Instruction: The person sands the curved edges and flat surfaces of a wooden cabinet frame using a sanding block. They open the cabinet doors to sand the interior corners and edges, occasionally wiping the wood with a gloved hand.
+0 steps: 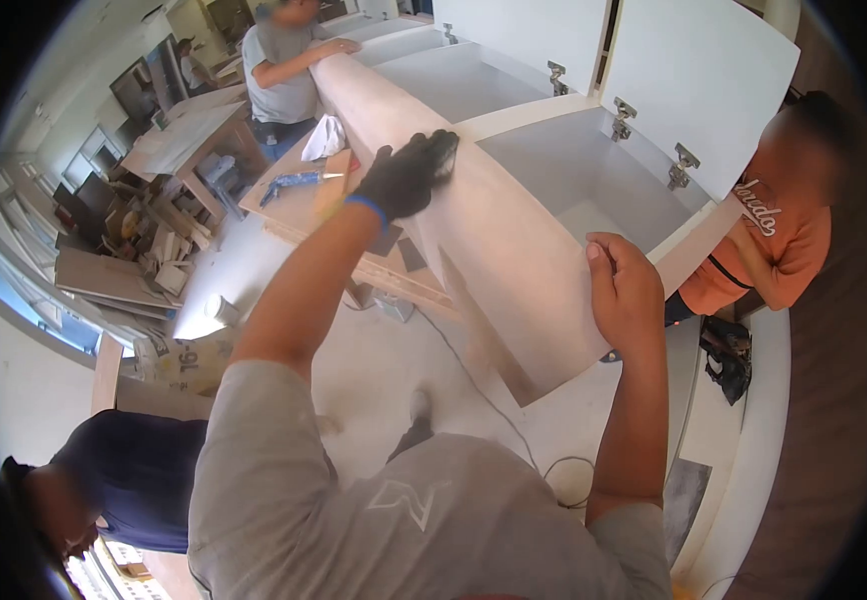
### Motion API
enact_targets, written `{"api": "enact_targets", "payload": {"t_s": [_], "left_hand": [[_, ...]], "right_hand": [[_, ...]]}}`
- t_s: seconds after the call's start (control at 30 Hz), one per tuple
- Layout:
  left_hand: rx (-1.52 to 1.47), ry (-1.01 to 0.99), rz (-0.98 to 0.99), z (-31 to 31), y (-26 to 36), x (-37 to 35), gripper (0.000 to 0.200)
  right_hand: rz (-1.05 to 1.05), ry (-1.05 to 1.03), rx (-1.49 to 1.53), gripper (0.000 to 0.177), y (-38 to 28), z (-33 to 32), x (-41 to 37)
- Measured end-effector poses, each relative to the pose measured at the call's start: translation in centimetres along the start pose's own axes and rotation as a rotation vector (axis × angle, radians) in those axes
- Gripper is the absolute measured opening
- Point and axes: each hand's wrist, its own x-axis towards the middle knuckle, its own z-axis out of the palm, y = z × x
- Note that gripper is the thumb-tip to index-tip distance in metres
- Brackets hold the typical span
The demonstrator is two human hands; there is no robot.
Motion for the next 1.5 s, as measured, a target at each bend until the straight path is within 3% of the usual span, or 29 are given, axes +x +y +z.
{"api": "enact_targets", "payload": {"t_s": [0.07, 0.13, 0.27, 0.37, 0.47, 0.53, 0.6, 0.67, 0.73, 0.8, 0.87, 0.97, 1.0, 1.07, 1.13, 1.2, 1.27, 1.3, 1.33, 1.4, 1.47, 1.5], "left_hand": [[0.051, -0.193, -0.032, -2.6, 1.1, 1.7, 0.058], [0.153, -0.299, -0.006, -5.3, 6.3, 2.6, 0.057], [-0.012, 0.037, 0.296, -1.9, 15.6, -4.5, 0.070], [-0.067, 0.000, 0.476, -1.5, 12.4, -4.5, 0.076], [0.018, -0.141, 0.015, -3.0, 5.9, -1.2, 0.068], [-0.114, -0.118, -0.013, -2.8, 7.6, -1.4, 0.063], [-0.062, -0.033, 0.376, -1.6, 12.1, -3.3, 0.072], [-0.007, -0.170, 0.544, -5.6, 15.7, -4.8, 0.078], [-0.124, -0.119, 0.417, -2.0, 10.1, -2.4, 0.076], [-0.045, -0.247, 0.034, -3.6, 6.1, 0.4, 0.074], [-0.040, -0.228, 0.104, -3.1, 5.0, 0.3, 0.072], [-0.064, -0.061, 0.424, -1.0, 10.2, -2.5, 0.075], [-0.055, -0.139, 0.493, -2.8, 10.8, -2.8, 0.078], [-0.070, -0.114, 0.444, -1.2, 6.8, -1.0, 0.078], [-0.005, -0.126, 0.203, 0.4, 0.3, 1.9, 0.074], [0.079, -0.203, -0.007, -2.0, -3.0, 3.2, 0.072], [0.092, -0.207, -0.022, -0.8, -2.3, 3.5, 0.072], [0.114, -0.082, 0.149, 0.9, -2.0, 2.5, 0.072], [-0.004, -0.106, 0.218, -0.3, -0.2, 1.7, 0.068], [-0.031, -0.009, 0.341, 0.7, -3.5, 2.3, 0.066], [-0.130, -0.102, 0.057, -0.9, -7.4, 5.0, 0.046], [-0.033, -0.092, 0.047, -1.4, -9.2, 5.7, 0.040]], "right_hand": [[0.027, -0.029, -0.016, 0.031, -0.1, 0.0, 0.1], [0.008, -0.018, -0.011, 0.032, 0.3, 0.0, 0.2], [0.024, 0.009, 0.015, 0.034, 0.9, 0.3, 0.0], [-0.038, 0.008, -0.027, 0.033, 0.6, 0.1, -0.1], [-0.021, -0.008, -0.037, 0.033, 0.3, -0.1, -0.2], [-0.032, 0.012, -0.049, 0.033, 0.6, 0.1, -0.4], [-0.025, 0.029, -0.036, 0.033, 0.5, 0.2, -0.4], [-0.003, 0.020, -0.008, 0.032, 0.1, -0.1, -0.3], [0.018, 0.018, 0.007, 0.032, 0.1, -0.1, -0.5], [0.056, 0.016, 0.016, 0.032, -0.1, -0.2, -0.5], [0.111, 0.009, 0.014, 0.031, -0.7, -0.5, -0.4], [0.035, 0.048, 0.024, 0.031, 0.0, -0.2, -0.5], [0.056, 0.045, 0.035, 0.030, -0.2, -0.1, -0.3], [0.109, 0.021, 0.053, 0.029, -0.7, -0.2, -0.4], [0.114, 0.037, 0.066, 0.029, -0.7, -0.2, -0.3], [0.134, 0.049, 0.069, 0.028, -0.7, -0.2, -0.7], [0.145, 0.062, 0.065, 0.027, -0.5, -0.3, -0.3], [0.158, 0.055, 0.075, 0.027, -0.6, -0.3, -0.2], [0.173, 0.045, 0.084, 0.027, -0.8, -0.4, -0.3], [0.185, 0.038, 0.085, 0.027, -0.6, -0.2, 0.0], [0.176, 0.039, 0.075, 0.026, -0.3, 0.0, 0.0], [0.187, 0.047, 0.077, 0.026, -0.2, 0.1, -0.1]]}}
